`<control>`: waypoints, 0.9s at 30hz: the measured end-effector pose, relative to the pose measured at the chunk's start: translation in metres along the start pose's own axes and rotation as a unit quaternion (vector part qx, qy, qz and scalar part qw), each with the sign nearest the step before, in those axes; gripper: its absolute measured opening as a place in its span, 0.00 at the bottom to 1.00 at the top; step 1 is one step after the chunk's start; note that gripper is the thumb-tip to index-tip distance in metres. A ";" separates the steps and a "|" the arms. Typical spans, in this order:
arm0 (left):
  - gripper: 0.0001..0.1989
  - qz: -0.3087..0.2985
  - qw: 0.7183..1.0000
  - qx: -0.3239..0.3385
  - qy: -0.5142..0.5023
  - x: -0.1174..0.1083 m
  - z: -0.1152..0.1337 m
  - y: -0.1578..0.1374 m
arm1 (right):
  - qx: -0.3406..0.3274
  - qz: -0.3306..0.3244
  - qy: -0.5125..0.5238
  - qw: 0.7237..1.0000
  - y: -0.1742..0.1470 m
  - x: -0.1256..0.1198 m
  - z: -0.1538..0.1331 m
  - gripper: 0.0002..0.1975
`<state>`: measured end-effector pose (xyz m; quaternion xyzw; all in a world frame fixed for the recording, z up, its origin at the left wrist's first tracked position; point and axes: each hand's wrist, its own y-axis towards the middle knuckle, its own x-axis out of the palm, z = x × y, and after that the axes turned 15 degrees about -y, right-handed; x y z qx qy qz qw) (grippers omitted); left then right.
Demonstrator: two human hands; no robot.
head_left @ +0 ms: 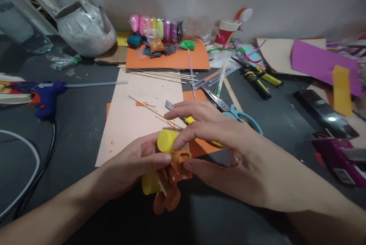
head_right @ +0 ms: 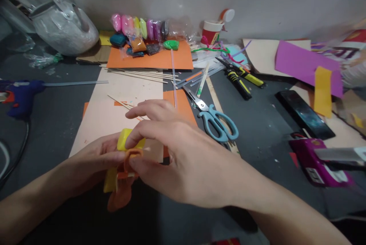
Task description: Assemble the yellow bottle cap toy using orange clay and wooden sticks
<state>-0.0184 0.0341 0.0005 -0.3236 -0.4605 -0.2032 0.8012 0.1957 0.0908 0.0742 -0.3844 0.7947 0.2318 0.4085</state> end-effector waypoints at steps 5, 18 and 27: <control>0.12 0.003 1.000 0.002 0.009 0.001 0.000 0.000 | -0.002 -0.003 -0.014 1.000 0.000 0.000 -0.002 0.05; 0.16 -0.024 0.999 -0.024 0.017 0.002 -0.002 0.000 | -0.023 -0.001 -0.035 0.999 -0.001 0.000 -0.001 0.06; 0.15 -0.022 1.000 -0.009 0.008 0.001 -0.003 0.001 | -0.103 0.074 -0.138 0.982 -0.003 0.004 0.001 0.07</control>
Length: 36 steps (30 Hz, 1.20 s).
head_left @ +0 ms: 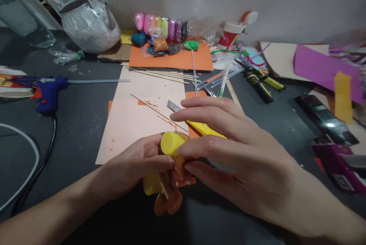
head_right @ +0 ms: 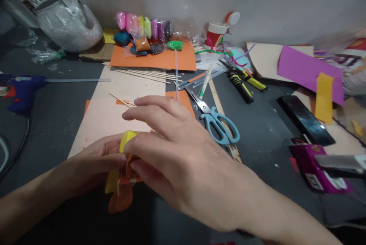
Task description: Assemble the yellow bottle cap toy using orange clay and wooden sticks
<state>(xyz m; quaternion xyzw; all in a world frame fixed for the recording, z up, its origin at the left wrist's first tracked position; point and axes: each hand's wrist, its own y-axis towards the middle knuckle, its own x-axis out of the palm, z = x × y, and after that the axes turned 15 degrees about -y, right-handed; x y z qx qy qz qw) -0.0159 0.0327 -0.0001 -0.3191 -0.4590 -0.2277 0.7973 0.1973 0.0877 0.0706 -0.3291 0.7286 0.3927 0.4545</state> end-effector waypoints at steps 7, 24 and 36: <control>0.15 -0.003 1.000 -0.015 0.003 -0.003 -0.001 0.001 | -0.020 0.011 -0.079 0.997 -0.006 0.000 -0.001 0.03; 0.12 -0.002 1.000 -0.004 -0.009 -0.002 -0.002 -0.001 | -0.028 0.012 -0.102 0.994 -0.004 -0.005 -0.005 0.05; 0.10 0.000 1.000 -0.005 0.001 -0.002 -0.005 0.001 | 0.049 0.037 -0.049 0.997 -0.003 0.001 -0.010 0.12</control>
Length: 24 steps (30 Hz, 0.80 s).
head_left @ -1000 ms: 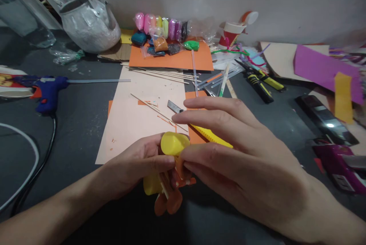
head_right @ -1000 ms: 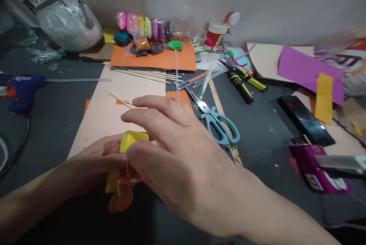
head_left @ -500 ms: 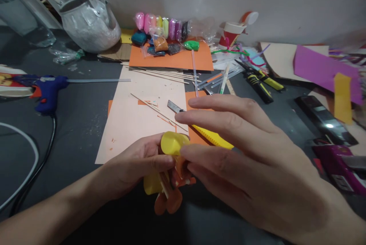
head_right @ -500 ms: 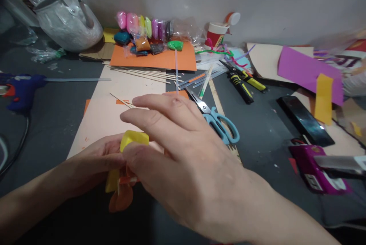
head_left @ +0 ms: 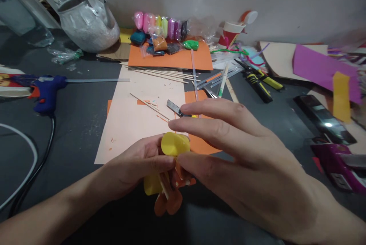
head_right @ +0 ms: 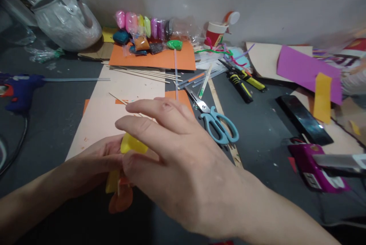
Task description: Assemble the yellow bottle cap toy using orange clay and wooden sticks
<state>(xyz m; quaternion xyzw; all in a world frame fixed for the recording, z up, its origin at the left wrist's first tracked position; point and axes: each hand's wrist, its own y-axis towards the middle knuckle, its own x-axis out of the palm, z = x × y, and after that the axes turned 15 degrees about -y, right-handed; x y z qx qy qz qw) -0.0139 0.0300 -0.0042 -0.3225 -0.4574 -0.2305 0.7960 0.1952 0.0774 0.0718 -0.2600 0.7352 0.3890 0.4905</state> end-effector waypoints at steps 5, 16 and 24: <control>0.13 -0.002 1.000 0.008 -0.003 0.000 0.002 -0.001 | -0.071 -0.002 -0.030 0.997 0.000 -0.009 0.008 0.08; 0.11 -0.009 1.000 0.022 -0.014 -0.001 0.001 -0.003 | -0.038 0.018 0.029 0.999 0.002 -0.007 0.008 0.08; 0.10 -0.013 0.997 0.069 -0.022 0.004 0.003 -0.003 | 0.058 0.042 0.070 0.995 0.007 0.002 0.006 0.09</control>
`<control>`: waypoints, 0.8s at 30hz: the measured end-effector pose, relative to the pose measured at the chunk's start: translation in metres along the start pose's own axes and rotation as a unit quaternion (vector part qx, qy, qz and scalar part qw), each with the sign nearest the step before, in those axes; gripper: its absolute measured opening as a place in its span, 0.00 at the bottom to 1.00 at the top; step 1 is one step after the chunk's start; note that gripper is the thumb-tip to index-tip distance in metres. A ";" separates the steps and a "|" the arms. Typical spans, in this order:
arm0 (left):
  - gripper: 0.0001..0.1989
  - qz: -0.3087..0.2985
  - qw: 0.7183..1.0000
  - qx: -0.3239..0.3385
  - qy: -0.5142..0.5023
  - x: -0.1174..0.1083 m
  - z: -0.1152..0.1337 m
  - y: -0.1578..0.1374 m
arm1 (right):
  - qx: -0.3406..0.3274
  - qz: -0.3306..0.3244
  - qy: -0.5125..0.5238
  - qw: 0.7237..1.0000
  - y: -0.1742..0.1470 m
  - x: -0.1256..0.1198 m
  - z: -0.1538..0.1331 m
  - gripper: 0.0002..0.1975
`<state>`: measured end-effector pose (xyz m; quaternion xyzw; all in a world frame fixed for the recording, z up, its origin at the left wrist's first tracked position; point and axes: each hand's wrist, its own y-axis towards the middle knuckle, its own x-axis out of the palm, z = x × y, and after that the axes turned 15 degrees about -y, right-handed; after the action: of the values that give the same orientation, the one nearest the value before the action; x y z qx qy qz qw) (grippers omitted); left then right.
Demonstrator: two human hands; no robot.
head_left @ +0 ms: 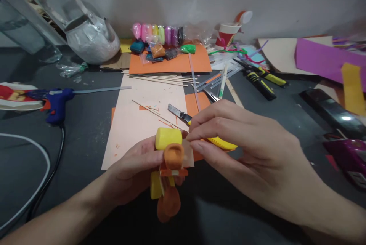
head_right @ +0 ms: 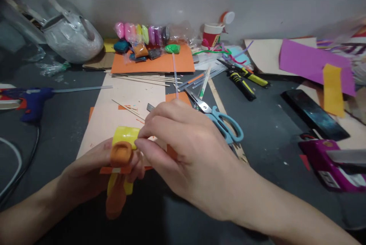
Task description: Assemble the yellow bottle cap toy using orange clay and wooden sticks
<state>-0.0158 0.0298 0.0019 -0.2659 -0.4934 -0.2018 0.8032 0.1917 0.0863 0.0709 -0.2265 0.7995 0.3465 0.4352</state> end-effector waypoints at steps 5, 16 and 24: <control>0.07 0.004 1.000 0.009 -0.007 0.001 -0.001 0.002 | 0.000 -0.031 0.044 0.999 -0.003 0.006 -0.001 0.08; 0.10 0.022 1.000 0.022 0.001 -0.005 -0.009 0.001 | 0.011 -0.021 -0.017 1.000 -0.007 0.005 -0.006 0.07; 0.08 0.032 0.999 0.018 0.005 -0.001 -0.008 0.002 | 0.006 -0.012 -0.032 0.999 -0.007 0.005 -0.008 0.07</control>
<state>-0.0091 0.0266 -0.0023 -0.2662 -0.4844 -0.1688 0.8161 0.1890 0.0751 0.0669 -0.2227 0.7845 0.3433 0.4659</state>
